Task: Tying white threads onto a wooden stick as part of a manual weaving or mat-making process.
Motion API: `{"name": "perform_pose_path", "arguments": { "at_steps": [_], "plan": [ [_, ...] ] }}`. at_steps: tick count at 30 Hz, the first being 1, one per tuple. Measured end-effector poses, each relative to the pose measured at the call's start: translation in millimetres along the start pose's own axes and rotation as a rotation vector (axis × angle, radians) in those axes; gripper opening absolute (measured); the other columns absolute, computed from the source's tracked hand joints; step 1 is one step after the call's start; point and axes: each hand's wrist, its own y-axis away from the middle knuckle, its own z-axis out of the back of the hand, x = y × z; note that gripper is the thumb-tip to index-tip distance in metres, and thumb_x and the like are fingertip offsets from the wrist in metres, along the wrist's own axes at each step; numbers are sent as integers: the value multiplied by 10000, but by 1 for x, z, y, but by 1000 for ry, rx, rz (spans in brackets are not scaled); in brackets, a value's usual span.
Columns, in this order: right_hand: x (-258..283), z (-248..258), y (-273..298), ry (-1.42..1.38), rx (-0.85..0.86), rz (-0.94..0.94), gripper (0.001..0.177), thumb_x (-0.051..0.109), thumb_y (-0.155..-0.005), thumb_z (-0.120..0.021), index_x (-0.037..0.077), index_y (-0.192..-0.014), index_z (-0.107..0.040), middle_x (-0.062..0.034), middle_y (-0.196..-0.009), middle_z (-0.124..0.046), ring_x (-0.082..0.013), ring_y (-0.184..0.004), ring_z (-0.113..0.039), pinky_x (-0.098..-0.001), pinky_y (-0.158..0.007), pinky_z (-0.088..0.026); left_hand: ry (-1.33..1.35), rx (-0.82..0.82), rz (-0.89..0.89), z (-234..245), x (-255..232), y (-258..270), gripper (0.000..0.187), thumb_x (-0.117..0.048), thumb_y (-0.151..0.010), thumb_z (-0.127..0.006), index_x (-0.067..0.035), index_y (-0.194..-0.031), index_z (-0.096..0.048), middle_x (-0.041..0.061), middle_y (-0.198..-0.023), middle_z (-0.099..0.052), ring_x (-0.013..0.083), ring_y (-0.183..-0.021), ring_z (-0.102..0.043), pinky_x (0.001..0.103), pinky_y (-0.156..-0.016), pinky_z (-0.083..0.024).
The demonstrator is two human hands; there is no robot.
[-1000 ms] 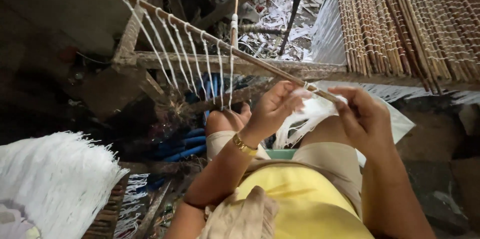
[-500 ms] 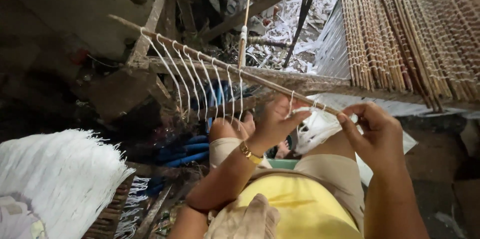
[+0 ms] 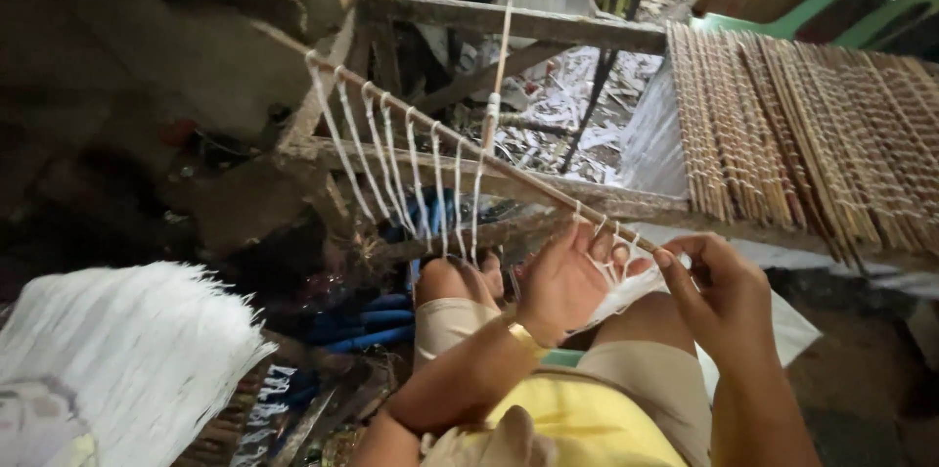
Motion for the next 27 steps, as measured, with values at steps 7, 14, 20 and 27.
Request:
{"name": "perform_pose_path", "arguments": {
  "at_steps": [7, 14, 20, 27],
  "plan": [
    [-21, -3, 1, 211, -65, -69, 152, 323, -1015, -719, 174, -1040, -724, -3, -631, -527, -114, -623, -474, -304, -642, -371, 151, -159, -250, -8, -31, -14, 193, -471, -1011, -641, -281, -1035, -627, -123, -797, -510, 53, -645, -342, 205, -590, -274],
    [-56, 4, -3, 369, -129, 73, 135, 312, -1062, -772, 195, -1114, -734, -30, -924, -678, -203, -803, -634, -372, -791, -465, -6, -168, -289, 1, -36, -16, 172, -432, -1053, -600, -315, -1176, -619, -116, -790, -425, 61, -673, -358, 199, -622, -325],
    [-13, 39, -25, 45, -91, -25, 77, 41, -1130, -730, -26, -1159, -706, -168, -1003, -635, -193, -807, -570, -321, -616, -480, -33, -105, -152, 143, -30, 19, 450, -502, -1024, -572, -194, -706, -493, -58, -693, -474, 87, -644, -460, 229, -684, -452],
    [-2, 52, -41, 268, -109, 47, 135, 112, -1160, -742, -17, -1199, -749, -203, -971, -634, -273, -826, -588, -396, -709, -444, -113, -1045, -118, 195, -8, 50, 427, -625, -953, -616, -244, -819, -479, -60, -678, -484, 105, -581, -416, 252, -549, -309]
  ]
}}
